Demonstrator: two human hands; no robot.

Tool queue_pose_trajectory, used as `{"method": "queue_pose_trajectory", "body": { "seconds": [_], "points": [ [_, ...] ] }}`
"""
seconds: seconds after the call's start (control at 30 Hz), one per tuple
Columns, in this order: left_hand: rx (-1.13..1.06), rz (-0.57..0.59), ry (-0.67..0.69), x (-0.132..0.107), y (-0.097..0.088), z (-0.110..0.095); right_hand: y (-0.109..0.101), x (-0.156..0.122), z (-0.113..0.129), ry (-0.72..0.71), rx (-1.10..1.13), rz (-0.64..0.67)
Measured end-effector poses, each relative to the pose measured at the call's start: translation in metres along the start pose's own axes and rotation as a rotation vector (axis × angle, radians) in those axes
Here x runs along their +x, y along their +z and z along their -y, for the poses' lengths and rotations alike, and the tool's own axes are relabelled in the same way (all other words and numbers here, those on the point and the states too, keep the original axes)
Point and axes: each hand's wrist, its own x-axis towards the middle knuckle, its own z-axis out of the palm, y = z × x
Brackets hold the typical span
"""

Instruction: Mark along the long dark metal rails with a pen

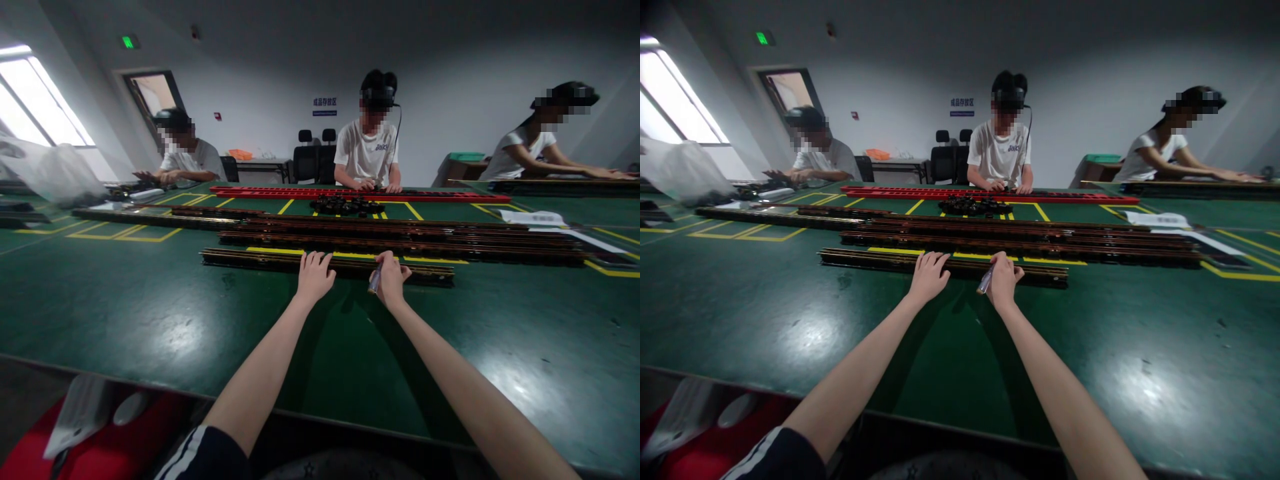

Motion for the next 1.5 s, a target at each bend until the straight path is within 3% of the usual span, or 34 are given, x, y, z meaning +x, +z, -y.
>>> {"method": "queue_pose_trajectory", "body": {
  "seconds": [0.2,0.57,0.8,1.1,1.5],
  "points": [
    [0.003,-0.026,0.002,0.0,0.001,0.0,0.0,-0.002,0.007,-0.11,-0.009,0.051],
    [0.016,-0.059,0.008,0.001,0.007,0.003,-0.006,-0.001,0.017,-0.043,-0.078,0.101],
    [0.015,-0.039,0.002,0.0,0.003,0.001,-0.007,0.001,0.01,0.064,-0.072,0.049],
    [0.006,-0.031,0.003,0.0,0.002,0.001,0.004,0.0,0.003,-0.094,-0.014,0.05],
    [0.009,-0.043,-0.007,-0.001,0.001,0.0,-0.002,0.0,0.012,-0.086,-0.04,0.079]
  ]
}}
